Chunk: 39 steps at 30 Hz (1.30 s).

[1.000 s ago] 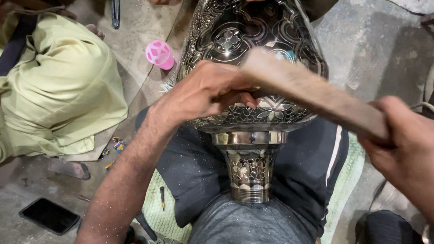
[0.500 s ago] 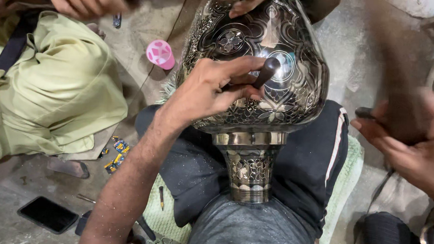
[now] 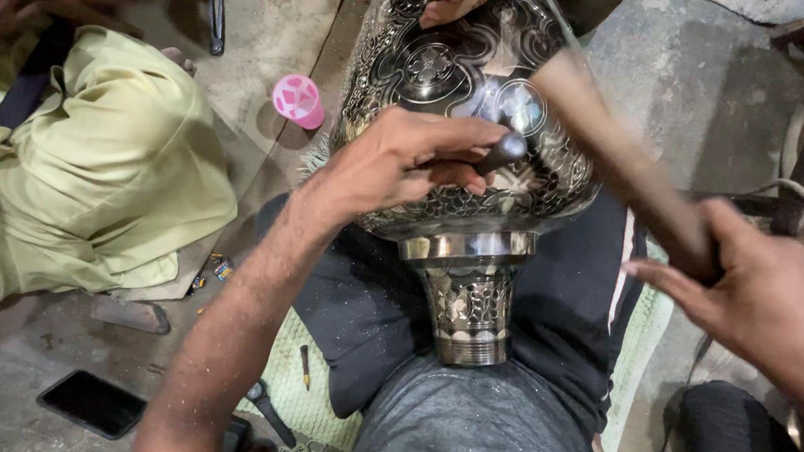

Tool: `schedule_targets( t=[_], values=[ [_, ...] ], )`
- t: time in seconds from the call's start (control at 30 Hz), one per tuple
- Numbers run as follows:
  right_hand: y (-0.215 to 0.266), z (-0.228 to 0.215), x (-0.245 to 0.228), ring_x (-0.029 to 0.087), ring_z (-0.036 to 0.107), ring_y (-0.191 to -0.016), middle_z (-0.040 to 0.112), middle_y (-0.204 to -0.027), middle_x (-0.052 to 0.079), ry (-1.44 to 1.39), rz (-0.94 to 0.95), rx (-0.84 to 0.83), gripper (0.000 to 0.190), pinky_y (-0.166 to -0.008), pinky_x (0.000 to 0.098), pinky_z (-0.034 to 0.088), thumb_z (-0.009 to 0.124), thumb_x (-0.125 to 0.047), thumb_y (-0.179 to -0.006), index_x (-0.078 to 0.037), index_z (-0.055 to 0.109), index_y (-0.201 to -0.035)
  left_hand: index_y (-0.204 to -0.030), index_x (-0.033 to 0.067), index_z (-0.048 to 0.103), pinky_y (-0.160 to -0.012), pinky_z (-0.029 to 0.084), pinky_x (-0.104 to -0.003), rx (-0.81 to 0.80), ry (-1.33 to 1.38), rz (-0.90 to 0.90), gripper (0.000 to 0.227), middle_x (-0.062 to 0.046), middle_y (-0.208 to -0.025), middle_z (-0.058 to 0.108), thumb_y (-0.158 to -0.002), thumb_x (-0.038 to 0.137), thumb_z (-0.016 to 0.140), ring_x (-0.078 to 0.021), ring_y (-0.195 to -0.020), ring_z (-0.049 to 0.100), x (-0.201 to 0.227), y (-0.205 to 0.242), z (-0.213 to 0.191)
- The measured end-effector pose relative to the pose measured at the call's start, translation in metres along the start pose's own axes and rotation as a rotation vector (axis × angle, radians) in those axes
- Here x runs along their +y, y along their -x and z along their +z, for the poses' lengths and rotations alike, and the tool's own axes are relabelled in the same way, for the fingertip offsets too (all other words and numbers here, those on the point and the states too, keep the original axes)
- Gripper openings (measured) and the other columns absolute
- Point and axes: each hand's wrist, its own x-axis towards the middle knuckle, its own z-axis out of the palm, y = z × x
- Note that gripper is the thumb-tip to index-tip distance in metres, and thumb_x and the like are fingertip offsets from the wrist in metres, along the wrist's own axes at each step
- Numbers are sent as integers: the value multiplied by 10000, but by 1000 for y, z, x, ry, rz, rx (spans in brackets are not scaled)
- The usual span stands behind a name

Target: The person uses a hammer and chisel to engrave intricate floral patterns onto a large silver-colored metal vessel. They repeatedly strike the chisel with a wooden mallet while rotating the vessel to access different areas.

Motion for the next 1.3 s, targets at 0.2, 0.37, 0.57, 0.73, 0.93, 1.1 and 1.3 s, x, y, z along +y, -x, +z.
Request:
schedule_targets(
  t=[0.2,0.37,0.57,0.73,0.93,1.1,1.3],
  values=[
    [17,32,5,298,755,-696,714,-788,194,-342,-83,148,463,-615,423,587,799,-283,-802,-74,611,-1169,-1428,180,617,-854,670,-281,-93,-40,-7,645,-74,-1195,770,-870,-126,721,-145,-986,784,1,-4,-2],
    [26,46,4,336,740,-720,722,-787,193,-295,-20,89,437,-646,444,583,833,-249,-821,-84,608,-1158,-1474,173,571,-940,656,-298,-129,-29,118,741,-83,-1242,751,-818,-147,703,-157,-1045,772,-2,-5,-7],
    [26,52,-2,402,726,-750,697,-776,224,-361,-71,146,417,-635,484,559,844,-239,-788,-89,594,-1086,-1445,207,600,-871,660,-250,-145,-36,116,641,-45,-1240,762,-909,-125,716,-131,-974,787,-15,-9,-3],
    [20,56,-4,451,693,-786,687,-767,241,-359,-51,201,442,-627,505,546,852,-244,-783,-68,560,-1064,-1416,228,613,-774,635,-245,-224,-59,0,764,-42,-1210,773,-774,-187,626,-137,-966,799,-18,-6,-5],
    [28,54,-17,324,666,-618,666,-682,185,-542,-85,438,441,-601,440,548,843,-327,-766,-112,637,-1090,-1436,240,587,-838,640,-267,-225,-48,16,725,-20,-1176,788,-823,-131,692,-119,-972,787,-12,-11,-5],
    [36,58,-26,290,704,-630,675,-711,147,-501,-53,407,376,-599,389,564,836,-364,-800,-117,657,-1021,-1474,232,562,-867,644,-293,-223,7,6,782,1,-1105,802,-793,-139,668,-117,-988,792,-13,-9,-4],
    [24,54,-22,222,747,-617,712,-728,149,-441,-18,342,436,-616,380,581,804,-347,-811,-99,641,-1132,-1450,228,566,-850,636,-304,-207,-112,76,708,5,-1061,806,-823,-61,726,-118,-933,787,-13,-12,-5]
  ],
)
